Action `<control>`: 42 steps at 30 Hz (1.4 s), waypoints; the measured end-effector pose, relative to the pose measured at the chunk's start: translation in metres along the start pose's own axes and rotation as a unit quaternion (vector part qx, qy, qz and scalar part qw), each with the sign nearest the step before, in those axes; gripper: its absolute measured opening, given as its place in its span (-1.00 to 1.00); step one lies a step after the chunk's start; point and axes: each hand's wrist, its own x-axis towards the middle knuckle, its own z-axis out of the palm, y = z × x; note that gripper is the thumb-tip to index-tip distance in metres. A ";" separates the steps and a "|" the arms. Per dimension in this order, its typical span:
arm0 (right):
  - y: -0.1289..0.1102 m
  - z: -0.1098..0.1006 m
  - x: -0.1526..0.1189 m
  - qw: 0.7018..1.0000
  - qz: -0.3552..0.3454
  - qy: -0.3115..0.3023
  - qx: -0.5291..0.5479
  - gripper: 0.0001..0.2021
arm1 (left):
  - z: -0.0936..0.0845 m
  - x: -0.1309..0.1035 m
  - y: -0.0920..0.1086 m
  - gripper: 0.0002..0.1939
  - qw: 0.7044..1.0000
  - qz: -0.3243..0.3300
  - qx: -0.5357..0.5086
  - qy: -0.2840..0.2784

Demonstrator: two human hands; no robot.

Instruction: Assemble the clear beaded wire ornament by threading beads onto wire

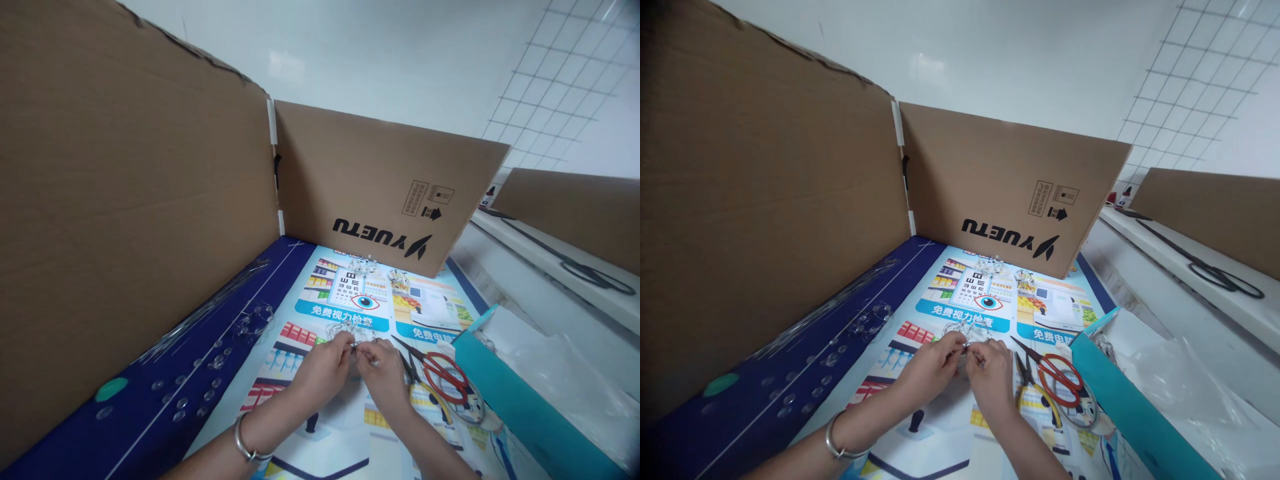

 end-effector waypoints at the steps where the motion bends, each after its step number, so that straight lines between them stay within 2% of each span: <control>1: 0.000 0.000 0.000 1.000 -0.001 -0.002 -0.002 -0.81 | 0.000 -0.001 0.000 -0.80 1.000 0.001 0.007 -0.003; 13: -0.007 0.001 -0.003 0.997 -0.019 0.005 -0.075 -0.85 | 0.003 -0.007 0.013 -0.77 0.991 -0.023 0.123 -0.050; 26: -0.004 0.003 0.002 0.998 -0.011 0.021 -0.063 -0.83 | 0.001 -0.007 0.015 -0.85 0.983 -0.003 0.171 -0.069; 33: -0.005 0.001 0.002 0.999 -0.007 0.018 -0.030 -0.85 | -0.001 -0.011 0.020 -0.85 0.975 -0.009 0.215 -0.055; 37: -0.005 0.001 0.004 1.000 0.000 0.014 -0.009 -0.85 | 0.000 -0.013 0.020 -0.79 0.976 0.004 0.214 -0.036; 42: -0.006 0.001 0.006 1.000 0.013 0.010 0.013 -0.84 | 0.005 -0.013 0.020 -0.61 0.983 -0.038 0.176 -0.030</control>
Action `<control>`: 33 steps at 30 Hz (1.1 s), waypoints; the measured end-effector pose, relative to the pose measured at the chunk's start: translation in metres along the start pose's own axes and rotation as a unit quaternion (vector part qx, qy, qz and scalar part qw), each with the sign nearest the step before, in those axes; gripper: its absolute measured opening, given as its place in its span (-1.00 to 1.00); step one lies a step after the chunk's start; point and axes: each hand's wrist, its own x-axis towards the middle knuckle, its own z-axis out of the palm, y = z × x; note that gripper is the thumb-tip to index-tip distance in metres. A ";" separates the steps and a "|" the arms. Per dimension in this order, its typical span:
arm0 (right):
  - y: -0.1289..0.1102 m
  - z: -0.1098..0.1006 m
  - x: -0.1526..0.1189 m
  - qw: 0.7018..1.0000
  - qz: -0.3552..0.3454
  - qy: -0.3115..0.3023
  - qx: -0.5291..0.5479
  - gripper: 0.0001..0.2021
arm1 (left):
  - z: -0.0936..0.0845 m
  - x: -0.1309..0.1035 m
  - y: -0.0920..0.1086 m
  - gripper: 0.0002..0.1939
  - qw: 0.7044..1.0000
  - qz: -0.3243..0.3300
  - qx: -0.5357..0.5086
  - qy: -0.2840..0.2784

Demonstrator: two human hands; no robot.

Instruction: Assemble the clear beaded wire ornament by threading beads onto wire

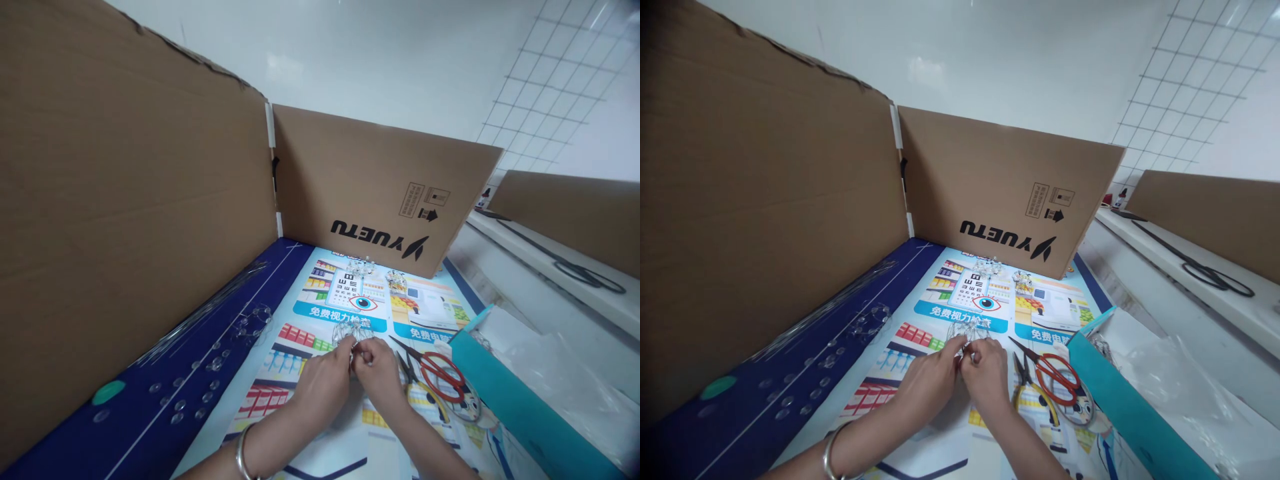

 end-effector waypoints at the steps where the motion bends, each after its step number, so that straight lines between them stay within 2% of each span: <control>1: 0.000 0.000 0.000 1.000 0.002 -0.003 0.005 -0.84 | 0.001 0.000 0.000 -0.59 1.000 -0.004 -0.017 0.000; 4: 0.002 -0.001 -0.001 1.000 0.006 -0.016 0.023 -0.86 | 0.001 0.002 -0.002 -0.59 0.998 -0.005 -0.070 0.002; 8: 0.004 0.000 -0.003 0.999 0.017 -0.024 0.035 -0.86 | -0.001 0.005 -0.006 -0.72 0.994 -0.001 -0.108 -0.006; 11: 0.005 0.001 -0.004 0.999 0.024 -0.028 0.039 -0.85 | 0.001 0.007 -0.011 -0.76 0.992 0.016 -0.123 0.010; 20: 0.010 -0.001 -0.001 0.996 0.025 -0.062 0.062 -0.86 | 0.014 0.009 -0.020 -0.82 0.992 0.081 -0.068 0.076; 25: 0.015 -0.003 -0.001 0.993 0.010 -0.082 0.085 -0.88 | 0.016 0.014 -0.026 -0.86 0.980 0.071 -0.163 0.093; 33: 0.021 0.000 -0.001 0.991 0.018 -0.088 0.100 -0.88 | 0.020 0.016 -0.027 -0.87 0.962 0.071 -0.247 0.089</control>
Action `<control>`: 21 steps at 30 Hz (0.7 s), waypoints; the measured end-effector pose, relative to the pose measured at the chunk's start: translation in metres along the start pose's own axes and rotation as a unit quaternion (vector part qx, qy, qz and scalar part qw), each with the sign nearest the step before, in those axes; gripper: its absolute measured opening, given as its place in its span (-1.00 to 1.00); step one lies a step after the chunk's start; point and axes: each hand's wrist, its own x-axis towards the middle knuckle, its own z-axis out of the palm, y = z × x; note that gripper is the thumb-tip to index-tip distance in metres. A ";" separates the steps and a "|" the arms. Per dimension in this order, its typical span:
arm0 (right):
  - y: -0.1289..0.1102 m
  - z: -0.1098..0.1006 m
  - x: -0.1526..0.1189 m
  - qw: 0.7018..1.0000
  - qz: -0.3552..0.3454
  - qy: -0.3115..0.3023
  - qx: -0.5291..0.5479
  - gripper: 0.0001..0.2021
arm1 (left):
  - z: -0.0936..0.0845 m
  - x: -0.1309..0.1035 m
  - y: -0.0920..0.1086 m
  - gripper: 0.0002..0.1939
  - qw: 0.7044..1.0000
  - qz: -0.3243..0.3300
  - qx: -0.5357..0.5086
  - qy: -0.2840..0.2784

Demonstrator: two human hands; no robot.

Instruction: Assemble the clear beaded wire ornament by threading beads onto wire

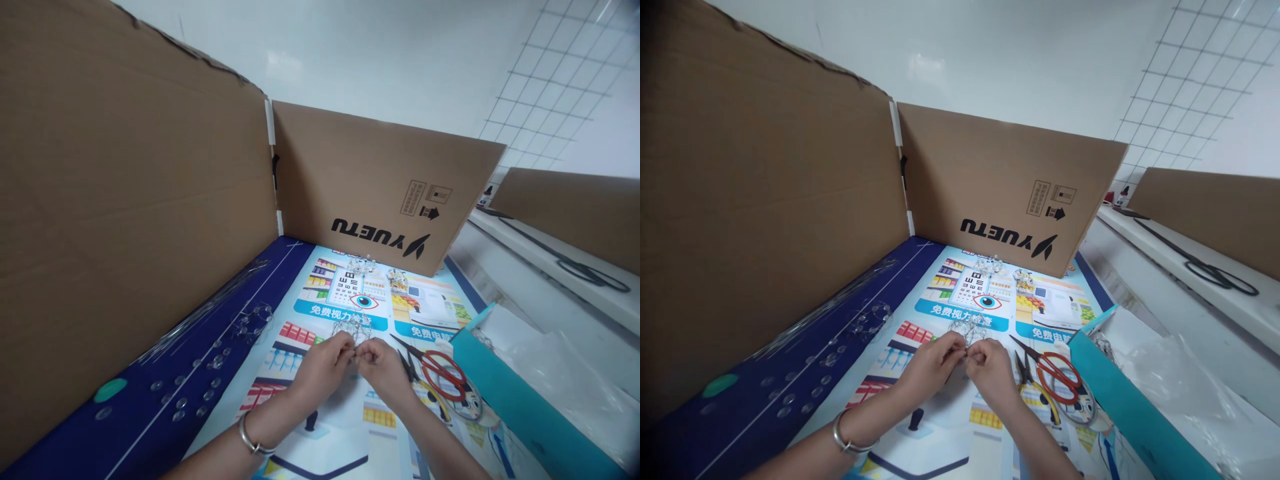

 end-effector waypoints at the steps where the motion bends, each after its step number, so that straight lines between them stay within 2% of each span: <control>1: 0.000 0.000 0.000 1.000 0.002 0.001 0.001 -0.88 | 0.000 0.000 0.001 -0.87 1.000 -0.004 -0.014 0.001; 6: -0.002 -0.002 -0.001 1.000 0.008 0.002 -0.003 -0.90 | -0.002 0.003 0.002 -0.88 0.999 -0.021 -0.046 -0.001; 15: -0.010 -0.016 0.000 0.999 -0.036 -0.020 -0.032 -0.89 | -0.004 0.000 0.004 -0.85 0.999 0.013 0.037 0.010; 21: -0.015 -0.026 0.000 0.996 -0.066 -0.051 -0.030 -0.91 | -0.006 0.003 0.009 -0.89 0.997 -0.028 -0.066 0.025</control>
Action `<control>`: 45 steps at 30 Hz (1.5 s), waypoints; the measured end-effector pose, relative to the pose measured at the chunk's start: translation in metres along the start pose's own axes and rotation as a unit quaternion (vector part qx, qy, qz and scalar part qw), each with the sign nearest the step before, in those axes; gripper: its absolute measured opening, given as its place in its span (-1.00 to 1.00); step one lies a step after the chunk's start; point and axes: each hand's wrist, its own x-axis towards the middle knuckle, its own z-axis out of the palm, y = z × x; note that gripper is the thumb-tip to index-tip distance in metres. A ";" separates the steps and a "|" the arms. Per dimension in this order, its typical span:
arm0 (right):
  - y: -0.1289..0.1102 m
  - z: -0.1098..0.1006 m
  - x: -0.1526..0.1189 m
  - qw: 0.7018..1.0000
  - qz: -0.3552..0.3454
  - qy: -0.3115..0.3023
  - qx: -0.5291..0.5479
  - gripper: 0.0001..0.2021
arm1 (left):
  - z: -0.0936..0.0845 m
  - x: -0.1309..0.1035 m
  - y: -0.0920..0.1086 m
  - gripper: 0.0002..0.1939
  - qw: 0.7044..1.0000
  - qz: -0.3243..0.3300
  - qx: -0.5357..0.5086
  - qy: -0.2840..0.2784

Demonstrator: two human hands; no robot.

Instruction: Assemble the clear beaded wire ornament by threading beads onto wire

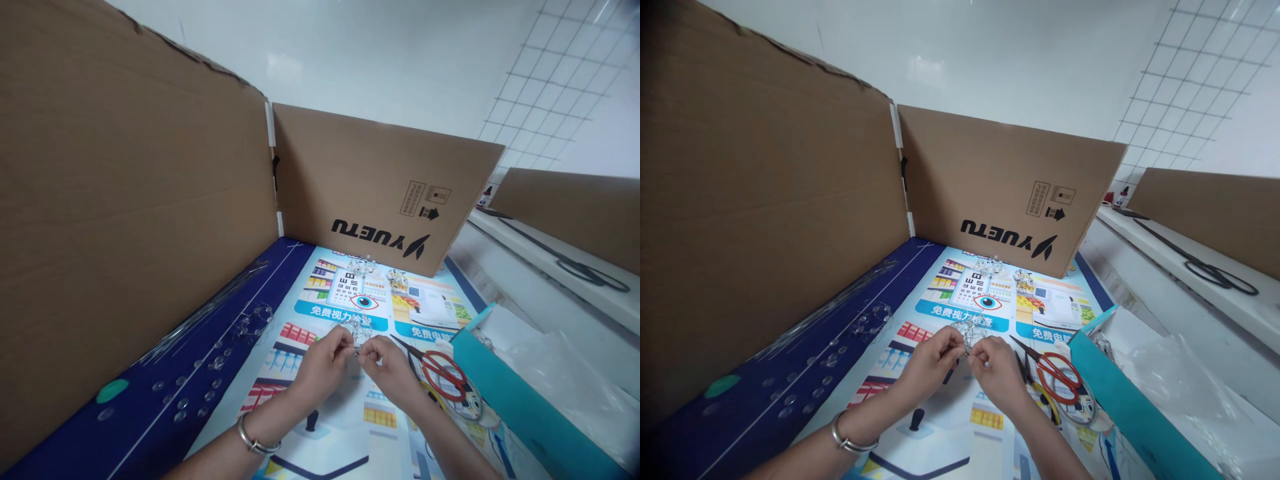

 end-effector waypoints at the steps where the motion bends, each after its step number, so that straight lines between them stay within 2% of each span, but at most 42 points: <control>1: 0.000 0.000 0.000 1.000 0.000 -0.002 0.002 -0.91 | 0.000 0.000 0.000 -0.89 1.000 -0.004 -0.012 0.002; 9: 0.004 0.002 -0.001 1.000 0.006 0.012 0.002 -0.90 | 0.001 0.002 -0.002 -0.87 0.999 -0.009 -0.047 -0.001; 21: 0.014 -0.003 -0.005 0.994 0.034 0.093 -0.036 -0.86 | 0.006 0.005 -0.011 -0.93 0.991 -0.044 -0.124 0.033; 30: 0.018 -0.001 -0.007 0.989 0.031 0.127 -0.064 -0.87 | 0.006 0.005 -0.011 -0.92 0.989 -0.042 -0.141 0.024; 34: 0.015 0.006 -0.007 0.989 0.016 0.126 -0.076 -0.86 | 0.007 0.003 -0.010 -0.92 0.988 -0.043 -0.146 0.027; 41: 0.003 0.022 0.003 0.983 -0.005 0.077 -0.168 -0.80 | 0.008 0.001 -0.005 -0.92 0.987 -0.032 -0.159 0.019; 45: -0.002 0.026 0.008 0.979 0.002 0.064 -0.192 -0.87 | 0.009 0.001 -0.004 -0.91 0.988 -0.028 -0.148 0.026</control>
